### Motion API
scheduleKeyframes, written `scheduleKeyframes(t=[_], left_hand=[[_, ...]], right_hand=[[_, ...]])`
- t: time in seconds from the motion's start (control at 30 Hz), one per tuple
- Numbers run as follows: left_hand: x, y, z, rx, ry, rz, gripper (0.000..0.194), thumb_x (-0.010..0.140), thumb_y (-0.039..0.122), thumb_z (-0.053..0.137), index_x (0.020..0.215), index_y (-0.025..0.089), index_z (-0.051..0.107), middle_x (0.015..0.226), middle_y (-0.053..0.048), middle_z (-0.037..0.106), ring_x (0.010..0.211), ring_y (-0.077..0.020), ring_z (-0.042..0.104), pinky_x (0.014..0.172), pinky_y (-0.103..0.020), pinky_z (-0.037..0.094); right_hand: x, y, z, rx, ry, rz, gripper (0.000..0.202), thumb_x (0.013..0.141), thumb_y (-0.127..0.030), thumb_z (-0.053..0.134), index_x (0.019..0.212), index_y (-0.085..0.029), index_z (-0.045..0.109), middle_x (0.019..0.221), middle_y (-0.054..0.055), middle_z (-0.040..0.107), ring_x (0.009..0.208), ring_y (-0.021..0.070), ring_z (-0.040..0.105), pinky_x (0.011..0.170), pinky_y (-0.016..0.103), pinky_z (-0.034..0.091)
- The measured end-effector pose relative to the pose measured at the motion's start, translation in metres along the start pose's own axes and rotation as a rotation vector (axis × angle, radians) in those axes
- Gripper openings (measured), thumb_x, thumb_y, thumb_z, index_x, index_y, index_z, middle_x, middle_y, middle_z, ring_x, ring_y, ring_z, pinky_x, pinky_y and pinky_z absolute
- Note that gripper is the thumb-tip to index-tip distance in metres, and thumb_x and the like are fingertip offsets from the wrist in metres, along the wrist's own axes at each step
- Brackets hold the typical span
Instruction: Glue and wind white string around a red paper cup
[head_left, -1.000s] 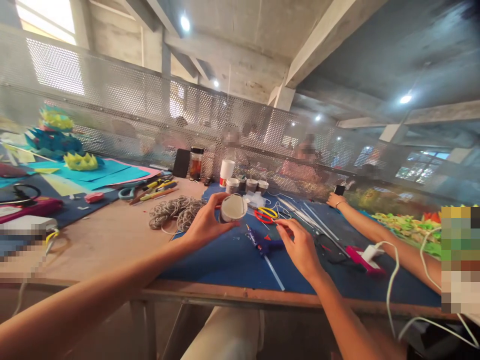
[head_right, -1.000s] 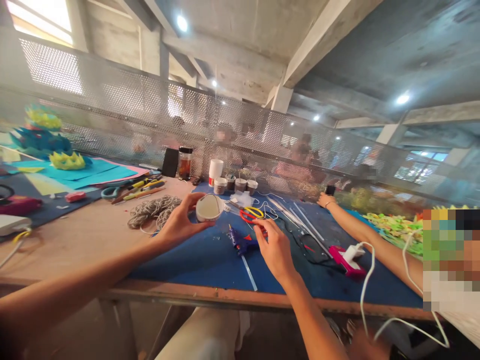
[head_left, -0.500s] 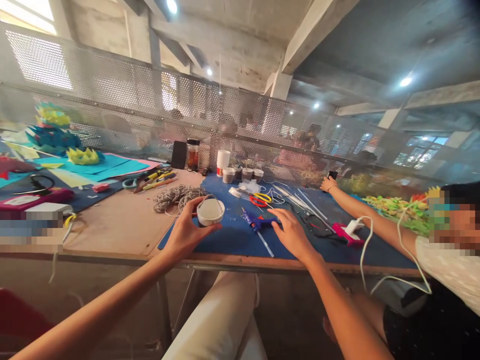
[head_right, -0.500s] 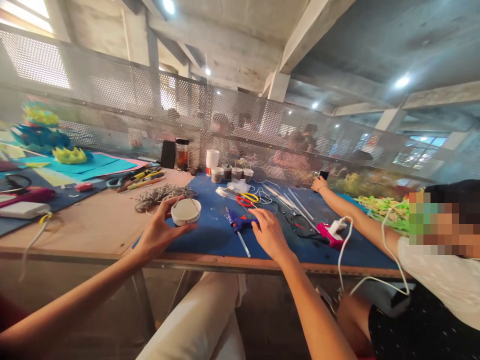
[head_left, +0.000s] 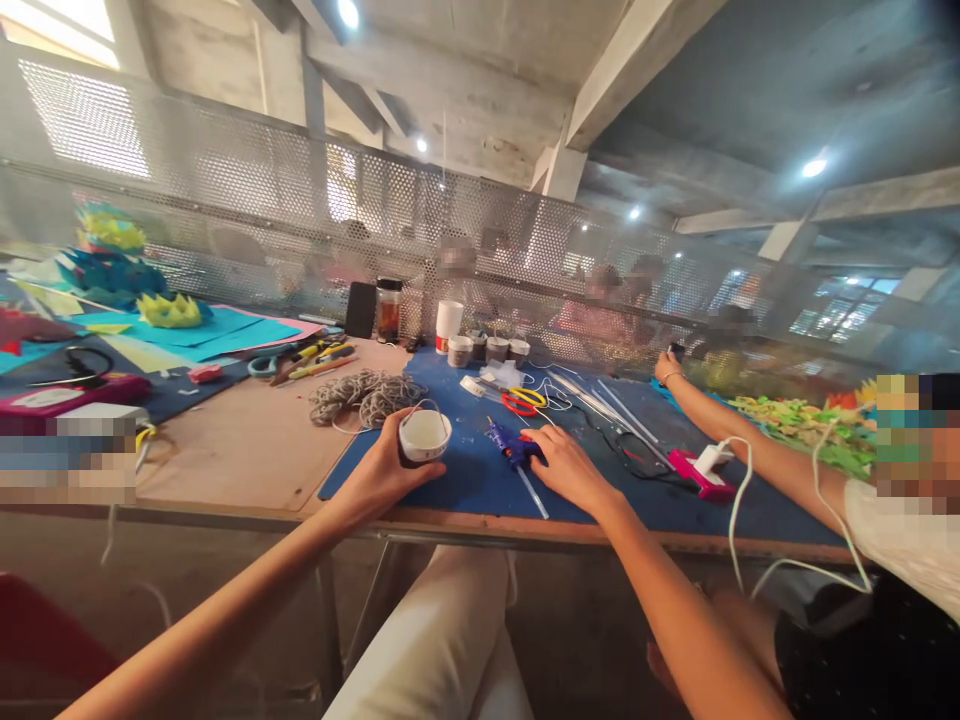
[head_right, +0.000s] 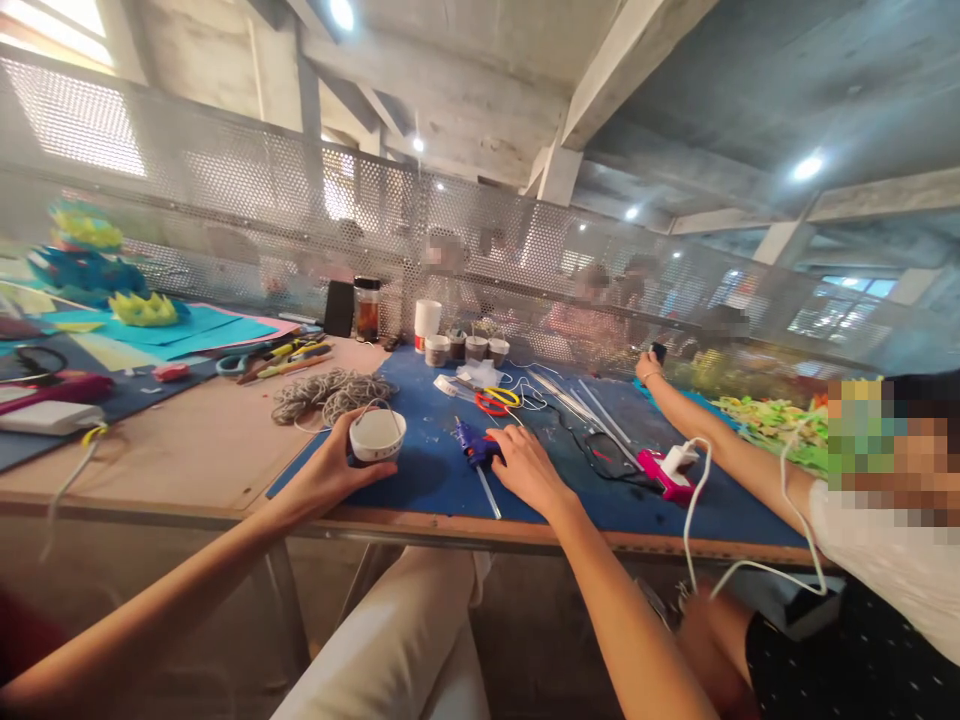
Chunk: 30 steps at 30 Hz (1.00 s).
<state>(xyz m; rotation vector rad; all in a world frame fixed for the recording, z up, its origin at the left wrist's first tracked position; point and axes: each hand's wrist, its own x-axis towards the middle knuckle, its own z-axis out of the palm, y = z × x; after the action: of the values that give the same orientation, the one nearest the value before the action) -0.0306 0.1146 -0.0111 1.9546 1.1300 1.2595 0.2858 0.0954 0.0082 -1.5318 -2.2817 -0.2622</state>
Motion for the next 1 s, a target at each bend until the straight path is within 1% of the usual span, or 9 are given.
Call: scheduleKeyframes(t=[0.17, 0.27, 0.37, 0.47, 0.6, 0.7, 0.8, 0.87, 1.0], left_hand=[[-0.004, 0.000, -0.004, -0.112, -0.071, 0.020, 0.080, 0.076, 0.030, 0.075, 0.145, 0.022, 0.037, 0.137, -0.014, 0.059, 0.129, -0.0319, 0.056, 0.108, -0.050, 0.046], [-0.004, -0.002, -0.002, -0.166, -0.018, 0.008, 0.077, 0.072, 0.030, 0.079, 0.140, 0.023, 0.044, 0.136, -0.013, 0.061, 0.126, -0.0316, 0.059, 0.105, -0.049, 0.049], [-0.002, -0.001, 0.001, -0.146, 0.068, 0.030, 0.075, 0.068, 0.031, 0.083, 0.135, 0.023, 0.051, 0.136, -0.011, 0.061, 0.126, -0.0304, 0.058, 0.109, -0.049, 0.045], [0.006, 0.005, 0.001, -0.114, 0.114, 0.071, 0.075, 0.066, 0.033, 0.086, 0.133, 0.023, 0.052, 0.134, -0.011, 0.062, 0.125, -0.0296, 0.058, 0.108, -0.047, 0.045], [0.029, 0.017, -0.002, -0.050, 0.122, 0.154, 0.071, 0.066, 0.034, 0.086, 0.129, 0.024, 0.055, 0.130, -0.010, 0.062, 0.121, -0.0300, 0.059, 0.102, -0.046, 0.048], [0.053, 0.022, -0.002, 0.000, 0.101, 0.175, 0.070, 0.064, 0.036, 0.088, 0.125, 0.022, 0.055, 0.126, -0.011, 0.063, 0.116, -0.0310, 0.061, 0.097, -0.046, 0.051], [0.078, 0.018, 0.003, -0.036, 0.034, 0.145, 0.075, 0.063, 0.036, 0.088, 0.126, 0.022, 0.050, 0.120, -0.009, 0.064, 0.109, -0.0293, 0.064, 0.095, -0.047, 0.051], [0.093, 0.014, 0.007, -0.082, -0.025, 0.128, 0.079, 0.063, 0.038, 0.088, 0.127, 0.022, 0.044, 0.114, -0.007, 0.065, 0.105, -0.0281, 0.065, 0.094, -0.046, 0.051], [0.121, 0.006, 0.017, -0.147, -0.091, 0.110, 0.084, 0.062, 0.040, 0.089, 0.124, 0.020, 0.037, 0.111, -0.007, 0.063, 0.104, -0.0272, 0.064, 0.093, -0.044, 0.051]], right_hand=[[-0.006, 0.004, 0.011, 0.166, 0.106, 0.011, 0.044, 0.092, -0.016, 0.053, 0.134, -0.026, 0.059, 0.111, 0.007, 0.064, 0.104, 0.0238, 0.066, 0.093, 0.038, 0.053], [-0.007, 0.005, 0.012, 0.283, 0.221, 0.024, 0.041, 0.094, -0.020, 0.053, 0.134, -0.027, 0.058, 0.114, 0.008, 0.063, 0.105, 0.0243, 0.066, 0.095, 0.039, 0.053], [-0.002, 0.002, 0.006, 0.374, 0.338, 0.027, 0.038, 0.094, -0.022, 0.054, 0.132, -0.024, 0.058, 0.116, 0.009, 0.063, 0.109, 0.0249, 0.064, 0.098, 0.040, 0.050], [0.009, 0.000, 0.001, 0.436, 0.388, 0.032, 0.040, 0.094, -0.026, 0.056, 0.134, -0.024, 0.055, 0.117, 0.010, 0.061, 0.109, 0.0259, 0.063, 0.098, 0.043, 0.050], [0.030, 0.001, -0.003, 0.461, 0.408, 0.043, 0.038, 0.096, -0.034, 0.056, 0.131, -0.022, 0.054, 0.110, 0.010, 0.061, 0.101, 0.0257, 0.063, 0.092, 0.043, 0.053], [0.049, 0.002, -0.003, 0.467, 0.421, 0.108, 0.032, 0.097, -0.041, 0.053, 0.120, -0.020, 0.059, 0.104, 0.010, 0.065, 0.093, 0.0255, 0.065, 0.088, 0.042, 0.053], [0.067, 0.002, -0.005, 0.551, 0.410, 0.178, 0.035, 0.097, -0.047, 0.052, 0.113, -0.018, 0.062, 0.100, 0.010, 0.069, 0.087, 0.0256, 0.068, 0.083, 0.041, 0.055], [0.078, -0.001, -0.008, 0.662, 0.392, 0.183, 0.038, 0.096, -0.048, 0.053, 0.116, -0.018, 0.062, 0.097, 0.009, 0.071, 0.080, 0.0233, 0.069, 0.077, 0.038, 0.057], [0.097, -0.003, -0.015, 0.871, 0.370, 0.184, 0.041, 0.095, -0.047, 0.054, 0.120, -0.015, 0.061, 0.073, 0.002, 0.068, 0.064, 0.0181, 0.067, 0.065, 0.032, 0.057]])
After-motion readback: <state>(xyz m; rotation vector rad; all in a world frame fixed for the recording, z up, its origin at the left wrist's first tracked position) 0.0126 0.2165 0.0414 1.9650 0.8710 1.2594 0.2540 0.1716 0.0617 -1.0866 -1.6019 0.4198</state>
